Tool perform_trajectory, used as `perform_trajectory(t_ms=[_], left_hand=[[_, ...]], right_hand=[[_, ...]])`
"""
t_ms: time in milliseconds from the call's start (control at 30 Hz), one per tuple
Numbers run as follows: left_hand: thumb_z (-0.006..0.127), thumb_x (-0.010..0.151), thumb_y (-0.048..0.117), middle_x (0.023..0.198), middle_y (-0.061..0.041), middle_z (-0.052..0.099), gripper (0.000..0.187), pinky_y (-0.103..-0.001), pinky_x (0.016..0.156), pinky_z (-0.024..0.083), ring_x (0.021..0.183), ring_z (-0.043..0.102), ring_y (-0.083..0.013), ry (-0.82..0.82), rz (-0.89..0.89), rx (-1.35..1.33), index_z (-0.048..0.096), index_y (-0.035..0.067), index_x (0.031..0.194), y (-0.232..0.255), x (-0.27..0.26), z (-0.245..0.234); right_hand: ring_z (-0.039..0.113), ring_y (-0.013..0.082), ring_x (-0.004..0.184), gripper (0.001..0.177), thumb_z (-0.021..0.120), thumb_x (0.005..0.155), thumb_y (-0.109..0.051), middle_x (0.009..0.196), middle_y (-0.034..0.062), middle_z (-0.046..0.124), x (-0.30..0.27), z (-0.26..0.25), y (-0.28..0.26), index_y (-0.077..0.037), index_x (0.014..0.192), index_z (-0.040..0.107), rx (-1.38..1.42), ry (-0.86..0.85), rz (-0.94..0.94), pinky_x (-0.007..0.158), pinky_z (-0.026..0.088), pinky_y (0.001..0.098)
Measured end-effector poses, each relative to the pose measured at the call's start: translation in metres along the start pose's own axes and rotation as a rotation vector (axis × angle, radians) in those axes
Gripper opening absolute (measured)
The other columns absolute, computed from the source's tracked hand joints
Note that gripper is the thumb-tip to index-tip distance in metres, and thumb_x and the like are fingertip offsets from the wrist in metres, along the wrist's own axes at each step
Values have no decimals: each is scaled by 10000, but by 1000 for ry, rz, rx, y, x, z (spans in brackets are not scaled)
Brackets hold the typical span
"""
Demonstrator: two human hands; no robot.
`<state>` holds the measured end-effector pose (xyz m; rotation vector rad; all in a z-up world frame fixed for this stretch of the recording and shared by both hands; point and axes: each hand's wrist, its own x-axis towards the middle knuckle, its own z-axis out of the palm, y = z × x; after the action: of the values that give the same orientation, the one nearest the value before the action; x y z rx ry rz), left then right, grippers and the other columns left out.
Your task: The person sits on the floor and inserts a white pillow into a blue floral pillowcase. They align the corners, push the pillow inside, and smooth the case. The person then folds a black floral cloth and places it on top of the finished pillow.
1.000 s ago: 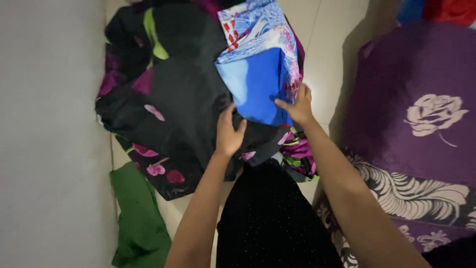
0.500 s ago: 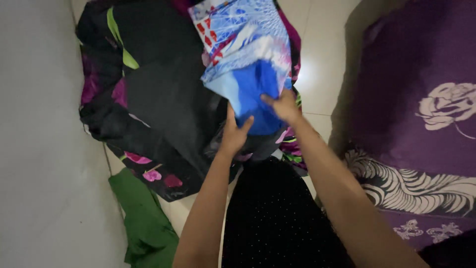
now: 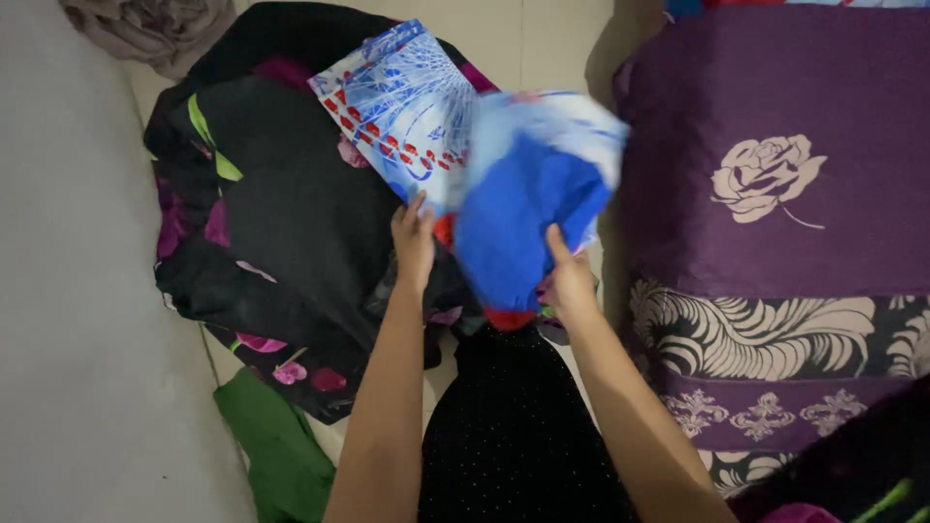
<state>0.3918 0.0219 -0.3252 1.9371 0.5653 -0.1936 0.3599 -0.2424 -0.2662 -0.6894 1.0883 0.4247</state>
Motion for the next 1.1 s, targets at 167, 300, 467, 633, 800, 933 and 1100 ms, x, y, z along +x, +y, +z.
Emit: perform_trajectory(t_ms=[167,300,467,633,800,933,1100], left_hand=[[763,944,227,1400,-207,543,509,-366,1037,425,1247,529,-245,46,-9,159,605,-2,1370,-53,44,11],[759,917,155,1271,-132,691,420,-312,968,491,1117,624,-170,-18,-36,36,661,33,1307,13,6,30],[689,942,15,1006,-62,787,141,-259,856,566,917,702,-98,-446,77,-27,778,17,1052,73,-74,81],[651,957,14,1081,-79,780,187,-310,937,542,1014,696,-167,-731,197,76,775,42,1094,161,-117,115],[707,871,27,1266,-126,703,345,-403,1073,457,1220,617,-315,-720,515,242,715,81,1211,193,-153,144],[680,896,27,1320,-131,679,371,-399,1119,455,1279,618,-320,-718,504,181,669,83,1263,177,-172,151],[681,895,15,1284,-133,687,383,-372,1077,476,1232,644,-305,-756,426,141,653,67,1274,171,-193,146]], right_hand=[[689,168,976,286,728,994,-199,1146,78,730,32,-22,-4,-22,1212,672,-109,-192,-326,859,565,313],[527,254,790,289,711,1069,-211,934,150,644,52,-41,14,68,1106,645,-381,-80,-300,697,412,411],[626,360,1043,647,789,658,-85,1145,264,655,8,-4,-2,95,1248,594,-799,-240,-1188,877,505,445],[719,217,981,357,654,844,-27,1045,138,769,0,-70,-17,-38,1196,714,-693,69,-824,879,562,365],[684,212,996,290,649,928,-29,1065,133,742,0,-196,-50,8,1213,688,-609,426,-844,885,532,359],[615,219,1143,464,708,996,-23,1288,174,645,9,-310,-72,87,1384,478,-381,771,-939,1020,468,343],[565,173,1133,598,693,988,-3,1260,93,575,-32,-270,-92,-51,1510,403,-128,511,-1123,1049,476,315]])
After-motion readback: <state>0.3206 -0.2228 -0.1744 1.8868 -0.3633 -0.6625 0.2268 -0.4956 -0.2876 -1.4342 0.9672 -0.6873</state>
